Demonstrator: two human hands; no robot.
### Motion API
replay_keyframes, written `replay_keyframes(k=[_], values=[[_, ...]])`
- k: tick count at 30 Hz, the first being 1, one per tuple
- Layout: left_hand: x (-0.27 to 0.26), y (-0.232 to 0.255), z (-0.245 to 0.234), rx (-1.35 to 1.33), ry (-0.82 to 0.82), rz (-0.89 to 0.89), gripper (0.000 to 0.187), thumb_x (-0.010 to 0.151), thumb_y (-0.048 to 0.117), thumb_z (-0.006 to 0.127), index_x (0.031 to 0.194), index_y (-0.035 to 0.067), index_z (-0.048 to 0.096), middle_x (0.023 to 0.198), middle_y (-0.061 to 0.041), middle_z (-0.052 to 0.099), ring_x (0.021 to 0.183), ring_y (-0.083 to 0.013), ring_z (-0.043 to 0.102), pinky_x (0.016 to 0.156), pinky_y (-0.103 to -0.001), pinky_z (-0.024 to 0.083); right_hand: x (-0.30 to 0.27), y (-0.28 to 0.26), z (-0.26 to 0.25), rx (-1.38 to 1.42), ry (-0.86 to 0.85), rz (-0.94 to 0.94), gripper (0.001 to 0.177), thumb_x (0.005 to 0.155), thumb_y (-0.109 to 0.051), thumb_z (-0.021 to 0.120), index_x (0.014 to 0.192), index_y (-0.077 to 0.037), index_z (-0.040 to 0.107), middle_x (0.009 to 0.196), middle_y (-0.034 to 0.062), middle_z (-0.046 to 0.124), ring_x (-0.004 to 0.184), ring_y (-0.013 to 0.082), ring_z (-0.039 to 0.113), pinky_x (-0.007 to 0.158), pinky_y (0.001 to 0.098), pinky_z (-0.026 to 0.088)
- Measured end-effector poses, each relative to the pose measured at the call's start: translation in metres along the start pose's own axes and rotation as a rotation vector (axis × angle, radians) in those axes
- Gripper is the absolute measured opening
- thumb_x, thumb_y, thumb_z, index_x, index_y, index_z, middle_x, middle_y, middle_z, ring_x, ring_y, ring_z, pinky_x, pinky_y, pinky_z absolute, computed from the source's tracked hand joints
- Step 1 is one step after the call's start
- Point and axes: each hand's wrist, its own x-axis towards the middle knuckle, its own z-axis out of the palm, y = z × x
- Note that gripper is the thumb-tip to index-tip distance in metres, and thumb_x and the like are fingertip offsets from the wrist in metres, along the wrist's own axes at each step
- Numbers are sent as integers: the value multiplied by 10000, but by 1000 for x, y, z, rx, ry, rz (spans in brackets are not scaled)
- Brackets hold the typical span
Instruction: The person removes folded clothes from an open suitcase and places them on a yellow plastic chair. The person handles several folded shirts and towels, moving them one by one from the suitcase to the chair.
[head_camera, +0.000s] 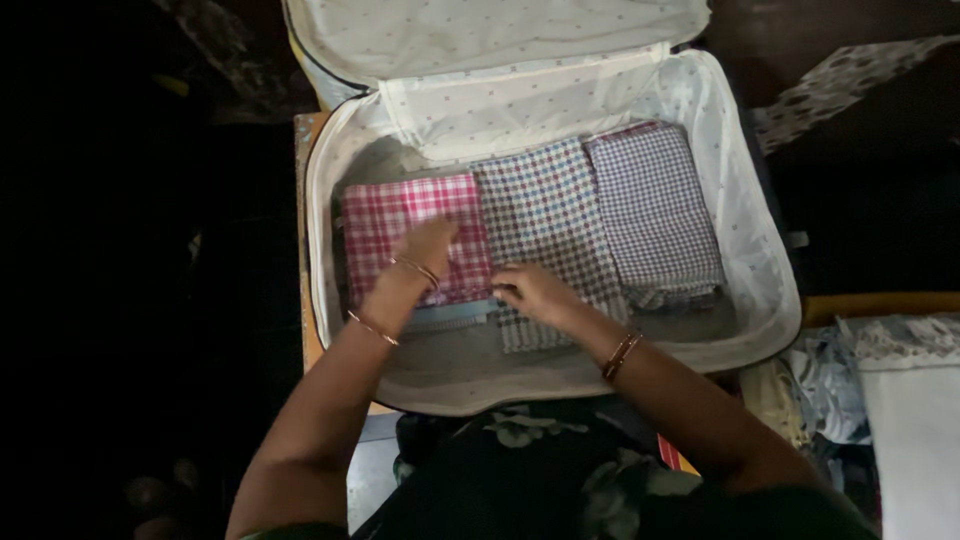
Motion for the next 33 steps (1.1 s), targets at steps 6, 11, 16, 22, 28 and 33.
replay_keyframes(k=[6,11,16,22,28,33], values=[[-38,49,-9,103,-261,-130,835,753,284,893,1425,68,447,1510,-143,397,1395,-323,424,1042,-523,491,-5,9,2,122,-53,293,266,1019,-246,567,1212,-109,687,902,86,717,592,172,542,587,330,514],[-44,61,-31,161,-231,-96,901,771,234,877,1499,79,368,1548,-141,351,1383,-360,404,999,-548,521,-3,8,0,130,18,233,289,985,-231,614,1232,-98,681,955,81,735,586,131,556,579,295,510],[-28,57,-7,179,-356,-103,919,884,222,782,1583,30,218,1590,-207,272,1371,-419,394,1007,-541,531,-5,7,-3,116,-3,277,262,1008,-228,591,1225,-132,701,968,65,741,586,105,542,580,281,512],[-4,22,26,358,-47,91,590,904,48,690,1452,68,473,1429,-251,492,1266,-352,544,1001,-386,521,-7,-6,-7,43,91,252,362,982,-220,613,1338,-165,638,1268,98,670,863,229,585,773,367,553],[-10,-6,25,-137,94,4,208,906,151,667,1098,96,724,1134,-168,711,1061,-339,689,905,-468,567,21,-30,-10,-236,330,-106,844,738,-260,799,1466,-18,446,1545,203,428,1397,351,380,1135,509,342],[-12,-2,14,-226,273,46,233,875,217,704,1093,139,733,1095,-151,736,1048,-356,701,890,-492,559,52,-39,2,-546,131,30,714,768,-309,883,1284,45,539,1361,221,545,1354,356,428,1189,511,308]])
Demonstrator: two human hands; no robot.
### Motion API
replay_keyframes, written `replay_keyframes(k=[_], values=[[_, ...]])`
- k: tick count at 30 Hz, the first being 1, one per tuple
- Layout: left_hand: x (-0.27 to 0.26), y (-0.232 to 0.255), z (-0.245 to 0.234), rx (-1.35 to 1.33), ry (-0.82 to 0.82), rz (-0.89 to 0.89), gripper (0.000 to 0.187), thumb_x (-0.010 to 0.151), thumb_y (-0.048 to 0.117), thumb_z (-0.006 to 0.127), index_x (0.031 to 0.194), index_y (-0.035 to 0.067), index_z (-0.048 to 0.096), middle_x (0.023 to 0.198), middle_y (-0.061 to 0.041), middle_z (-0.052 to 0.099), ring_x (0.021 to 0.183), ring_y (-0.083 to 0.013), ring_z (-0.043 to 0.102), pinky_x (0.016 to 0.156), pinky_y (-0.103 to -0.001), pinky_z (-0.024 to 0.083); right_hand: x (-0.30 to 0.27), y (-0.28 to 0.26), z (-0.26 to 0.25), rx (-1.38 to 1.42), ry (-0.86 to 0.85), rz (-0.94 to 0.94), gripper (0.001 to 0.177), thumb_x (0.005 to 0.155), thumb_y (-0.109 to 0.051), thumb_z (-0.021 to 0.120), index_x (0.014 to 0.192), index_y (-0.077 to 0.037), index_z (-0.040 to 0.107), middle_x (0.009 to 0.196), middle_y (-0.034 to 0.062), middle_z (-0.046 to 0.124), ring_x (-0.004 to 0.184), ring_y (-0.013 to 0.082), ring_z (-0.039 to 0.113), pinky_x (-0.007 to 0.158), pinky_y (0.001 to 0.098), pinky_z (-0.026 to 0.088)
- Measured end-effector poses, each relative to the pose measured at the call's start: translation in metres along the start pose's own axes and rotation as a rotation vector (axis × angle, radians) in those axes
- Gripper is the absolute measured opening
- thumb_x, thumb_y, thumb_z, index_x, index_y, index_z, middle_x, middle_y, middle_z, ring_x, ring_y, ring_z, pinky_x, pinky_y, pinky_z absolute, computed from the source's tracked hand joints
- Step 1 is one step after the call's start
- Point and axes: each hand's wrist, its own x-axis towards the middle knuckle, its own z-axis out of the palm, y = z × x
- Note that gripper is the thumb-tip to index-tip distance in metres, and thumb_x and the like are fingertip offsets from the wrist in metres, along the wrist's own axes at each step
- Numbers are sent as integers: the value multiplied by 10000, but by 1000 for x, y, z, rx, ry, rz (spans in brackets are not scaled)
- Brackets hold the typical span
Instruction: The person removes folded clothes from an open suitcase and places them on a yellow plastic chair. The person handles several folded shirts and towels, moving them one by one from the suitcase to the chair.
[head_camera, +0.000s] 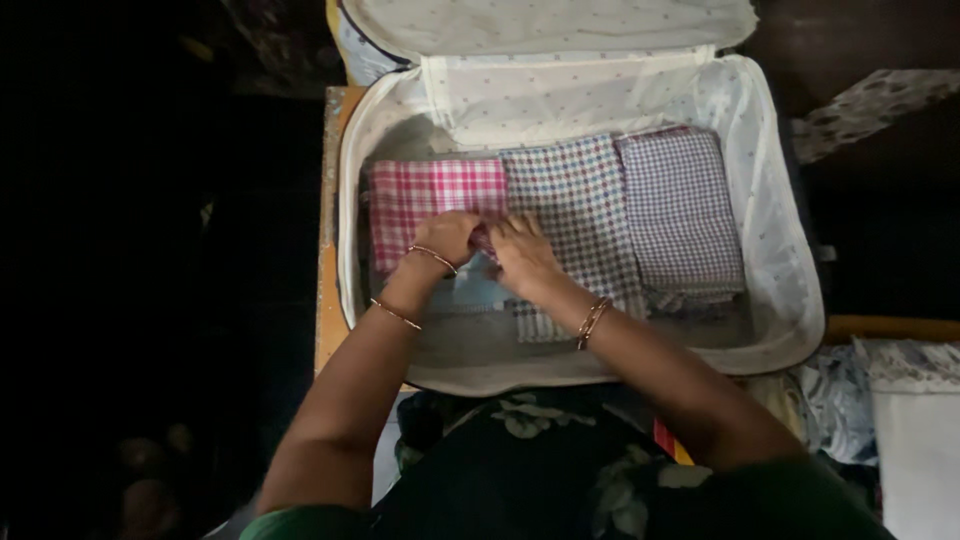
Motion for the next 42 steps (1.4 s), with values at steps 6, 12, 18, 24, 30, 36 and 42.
replay_keyframes(k=[6,12,18,24,30,36,42], values=[[-16,21,-57,-7,-14,-99,397,807,335,784,1125,116,694,1124,-163,719,1121,-349,663,974,-545,502,4,22,1,351,175,112,306,824,-62,762,1127,-95,727,1166,150,706,1038,314,676,894,410,549],[-42,42,-131,138,551,70,512,848,484,747,1175,95,692,1336,-168,637,1343,-317,517,1179,-665,263,5,38,-49,753,324,60,275,869,-131,737,1142,-106,715,973,56,761,766,202,729,659,315,620],[-38,31,-135,-548,799,-200,594,1100,545,373,1374,79,620,1446,-158,599,1425,-315,489,1232,-512,361,-13,35,-109,812,453,-117,318,981,-192,688,1225,6,640,1042,81,751,905,109,724,775,268,604],[-17,28,-113,-1591,463,-654,857,992,702,158,1503,79,449,1550,-170,478,1478,-302,417,1207,-444,313,-31,55,-126,1564,394,-44,222,1055,-230,619,1132,-28,675,1086,86,743,974,187,746,850,343,643],[12,-11,-69,-1674,5,-874,893,931,740,310,1497,68,473,1498,-152,531,1322,-290,553,1033,-446,439,-17,94,-57,1958,340,596,282,974,-252,671,1167,-48,643,1173,101,719,1072,228,712,909,419,619],[35,-72,31,-862,-58,-590,668,907,427,715,1396,3,552,1257,-140,691,1041,-245,695,880,-386,574,-15,123,35,1740,151,670,663,849,-297,767,1420,-80,510,1366,117,635,1287,280,598,1060,524,504],[25,-69,33,-739,-142,-648,645,815,147,741,1402,46,494,1193,-174,706,934,-298,739,696,-389,638,-27,97,28,1596,204,393,923,795,-80,823,1541,-79,280,1472,172,557,1379,304,532,1143,495,460]])
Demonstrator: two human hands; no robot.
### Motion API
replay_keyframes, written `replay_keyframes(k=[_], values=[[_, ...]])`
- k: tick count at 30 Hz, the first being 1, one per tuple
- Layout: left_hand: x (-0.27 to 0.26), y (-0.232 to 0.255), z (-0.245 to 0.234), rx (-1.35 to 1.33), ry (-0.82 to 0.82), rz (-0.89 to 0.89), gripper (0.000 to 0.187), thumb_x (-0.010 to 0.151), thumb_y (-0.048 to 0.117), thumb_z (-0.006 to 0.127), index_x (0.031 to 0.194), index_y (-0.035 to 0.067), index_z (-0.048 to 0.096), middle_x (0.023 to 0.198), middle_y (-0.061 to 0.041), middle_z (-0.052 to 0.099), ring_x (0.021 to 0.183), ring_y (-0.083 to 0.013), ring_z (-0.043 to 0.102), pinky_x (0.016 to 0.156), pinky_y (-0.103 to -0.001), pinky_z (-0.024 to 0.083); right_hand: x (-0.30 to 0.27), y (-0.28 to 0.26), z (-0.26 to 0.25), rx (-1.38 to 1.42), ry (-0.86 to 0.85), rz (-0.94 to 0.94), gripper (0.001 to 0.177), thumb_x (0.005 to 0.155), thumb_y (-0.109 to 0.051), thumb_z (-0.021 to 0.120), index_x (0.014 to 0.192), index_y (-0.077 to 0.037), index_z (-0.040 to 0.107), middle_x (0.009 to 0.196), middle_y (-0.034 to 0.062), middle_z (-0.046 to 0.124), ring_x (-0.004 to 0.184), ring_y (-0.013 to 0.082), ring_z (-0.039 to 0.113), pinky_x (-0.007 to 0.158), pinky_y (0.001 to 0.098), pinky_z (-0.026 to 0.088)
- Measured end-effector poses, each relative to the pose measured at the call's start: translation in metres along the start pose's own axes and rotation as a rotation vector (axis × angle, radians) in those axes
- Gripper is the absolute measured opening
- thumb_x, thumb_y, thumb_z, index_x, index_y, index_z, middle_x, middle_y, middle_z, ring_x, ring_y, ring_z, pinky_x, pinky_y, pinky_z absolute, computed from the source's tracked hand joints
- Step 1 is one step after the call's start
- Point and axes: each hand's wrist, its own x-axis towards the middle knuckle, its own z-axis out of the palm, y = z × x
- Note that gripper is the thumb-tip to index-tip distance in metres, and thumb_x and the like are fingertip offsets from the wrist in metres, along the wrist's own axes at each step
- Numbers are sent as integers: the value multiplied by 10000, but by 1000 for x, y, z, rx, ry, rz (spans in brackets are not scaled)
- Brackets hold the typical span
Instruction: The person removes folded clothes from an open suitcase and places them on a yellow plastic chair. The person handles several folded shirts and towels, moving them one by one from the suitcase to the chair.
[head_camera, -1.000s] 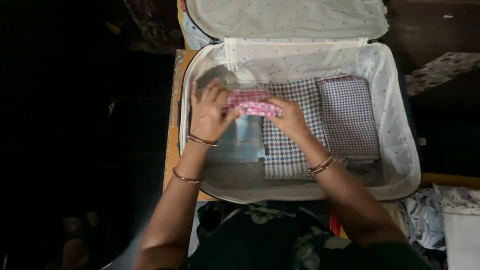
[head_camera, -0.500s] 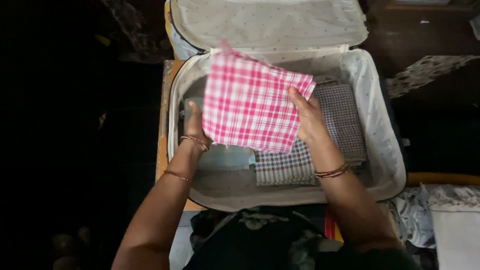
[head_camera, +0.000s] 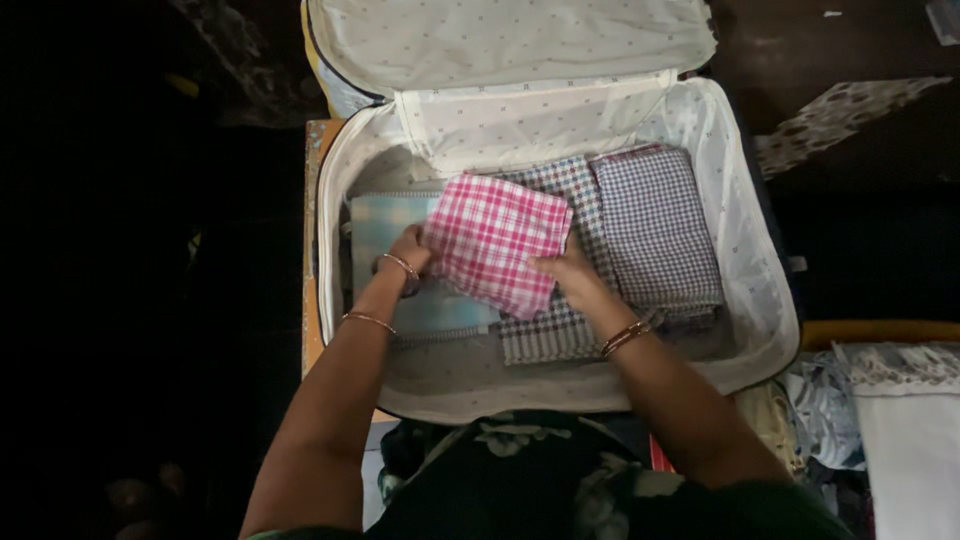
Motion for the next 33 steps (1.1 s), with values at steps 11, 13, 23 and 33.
replay_keyframes(k=[11,13,23,33], values=[[-39,68,55,1238,211,479,802,937,56,495,1613,99,67,1696,-147,116,1527,-289,154,1203,-538,162,11,3,26,-1100,232,-382,728,1058,-256,506,1635,-88,96,1722,171,89,1580,315,96,1289,450,103],[-35,72,82,1317,151,567,713,1017,138,404,1630,45,53,1720,-145,22,1574,-283,25,1247,-517,65,23,19,41,-1226,140,-441,703,1087,-294,424,1647,-78,58,1747,146,25,1599,297,19,1295,459,34],[-88,121,63,1337,-22,384,712,1055,502,225,1621,187,-69,1692,-72,-160,1545,-233,-140,1244,-529,-64,8,-6,23,-1521,22,8,748,1091,-480,315,1634,-123,-57,1714,79,-113,1563,259,-123,1257,542,-59],[-9,74,55,797,277,119,820,980,438,570,1591,99,140,1671,-113,145,1543,-293,186,1225,-528,269,8,-5,-23,-852,439,180,791,978,-331,681,1640,-129,299,1526,90,572,1192,209,665,1058,385,531]])
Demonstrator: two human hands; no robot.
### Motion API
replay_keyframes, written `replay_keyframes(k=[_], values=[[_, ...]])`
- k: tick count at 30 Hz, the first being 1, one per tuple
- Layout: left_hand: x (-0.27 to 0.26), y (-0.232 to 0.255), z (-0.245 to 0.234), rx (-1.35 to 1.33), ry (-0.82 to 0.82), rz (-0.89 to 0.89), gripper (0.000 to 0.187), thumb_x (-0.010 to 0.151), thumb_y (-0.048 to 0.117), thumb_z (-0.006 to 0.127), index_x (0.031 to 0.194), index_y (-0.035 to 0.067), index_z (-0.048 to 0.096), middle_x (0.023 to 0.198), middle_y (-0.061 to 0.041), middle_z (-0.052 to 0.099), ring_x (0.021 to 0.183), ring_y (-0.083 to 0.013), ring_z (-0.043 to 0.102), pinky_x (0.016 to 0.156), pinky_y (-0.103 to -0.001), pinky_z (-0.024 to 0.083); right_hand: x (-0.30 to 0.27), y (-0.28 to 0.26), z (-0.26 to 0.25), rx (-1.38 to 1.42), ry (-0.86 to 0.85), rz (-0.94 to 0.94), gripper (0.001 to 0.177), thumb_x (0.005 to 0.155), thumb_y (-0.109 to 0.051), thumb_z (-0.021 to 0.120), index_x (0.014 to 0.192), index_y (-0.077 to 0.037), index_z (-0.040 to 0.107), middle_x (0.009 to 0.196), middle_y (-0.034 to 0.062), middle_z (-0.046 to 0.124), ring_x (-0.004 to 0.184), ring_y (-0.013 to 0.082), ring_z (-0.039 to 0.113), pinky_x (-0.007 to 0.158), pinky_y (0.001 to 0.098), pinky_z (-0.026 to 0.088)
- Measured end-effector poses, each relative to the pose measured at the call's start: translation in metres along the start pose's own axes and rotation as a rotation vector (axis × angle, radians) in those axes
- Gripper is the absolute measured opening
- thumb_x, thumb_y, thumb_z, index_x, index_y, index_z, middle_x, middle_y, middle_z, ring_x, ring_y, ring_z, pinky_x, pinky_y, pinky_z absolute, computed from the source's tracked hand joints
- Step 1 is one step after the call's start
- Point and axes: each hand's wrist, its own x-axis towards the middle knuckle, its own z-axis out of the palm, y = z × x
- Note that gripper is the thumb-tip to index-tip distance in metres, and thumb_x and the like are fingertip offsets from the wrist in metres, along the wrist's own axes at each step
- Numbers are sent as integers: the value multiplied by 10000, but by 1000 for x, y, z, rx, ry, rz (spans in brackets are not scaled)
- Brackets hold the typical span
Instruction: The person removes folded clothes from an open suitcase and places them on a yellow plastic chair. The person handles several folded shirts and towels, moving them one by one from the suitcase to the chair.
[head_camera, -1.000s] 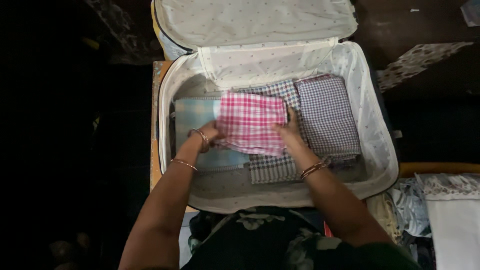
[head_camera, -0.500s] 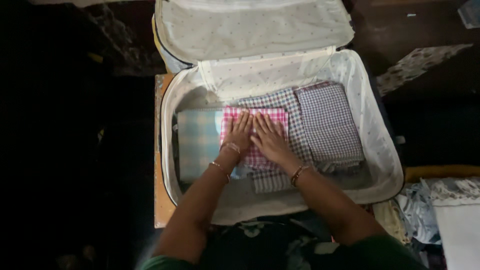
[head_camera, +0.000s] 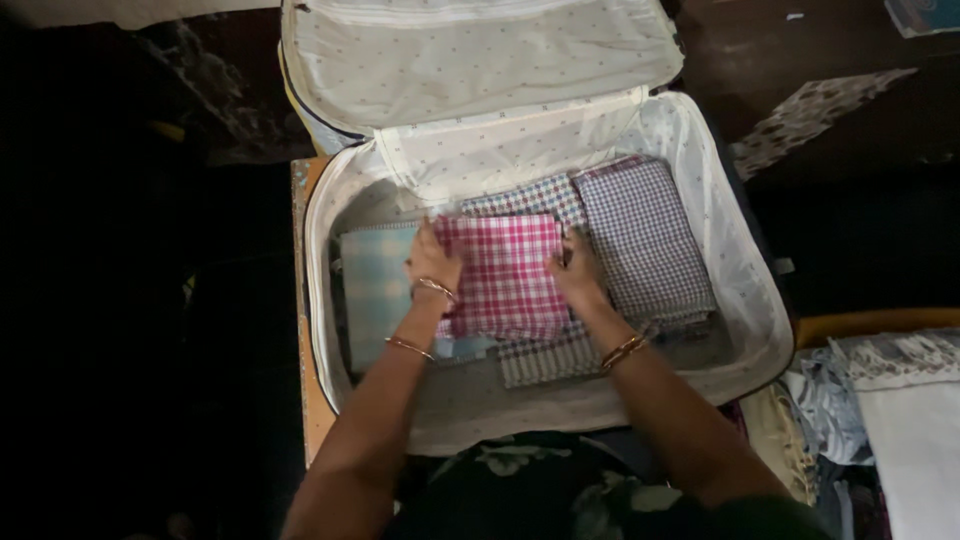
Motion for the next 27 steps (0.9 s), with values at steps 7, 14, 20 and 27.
replay_keyframes(k=[7,14,20,27], values=[[-7,-26,-2,-593,-4,-74,869,850,130,741,1548,96,224,1322,-295,582,1204,-414,592,1046,-450,500,12,0,-6,104,-227,152,904,874,-344,820,1566,-99,292,1537,178,459,1369,309,517,1127,447,432],[2,-21,-11,-606,477,737,746,790,-78,649,1471,206,541,1330,-229,678,1176,-412,649,996,-472,549,-13,-12,-33,459,-169,-207,733,871,-122,705,1528,-157,381,1616,107,333,1460,287,350,1162,418,379],[-5,36,-78,-937,-74,450,557,879,85,758,1407,164,601,1087,-69,544,782,-120,594,714,-359,575,-49,-21,-105,665,-91,-175,471,932,-127,691,1398,-144,622,1607,94,460,1449,258,460,1163,374,432],[-48,158,-150,-929,-300,874,773,879,55,777,1577,138,456,1542,-116,427,1416,-220,428,1134,-351,418,-110,18,-193,777,247,-445,623,899,-120,757,1471,-47,521,1602,171,443,1433,285,480,1157,412,479]])
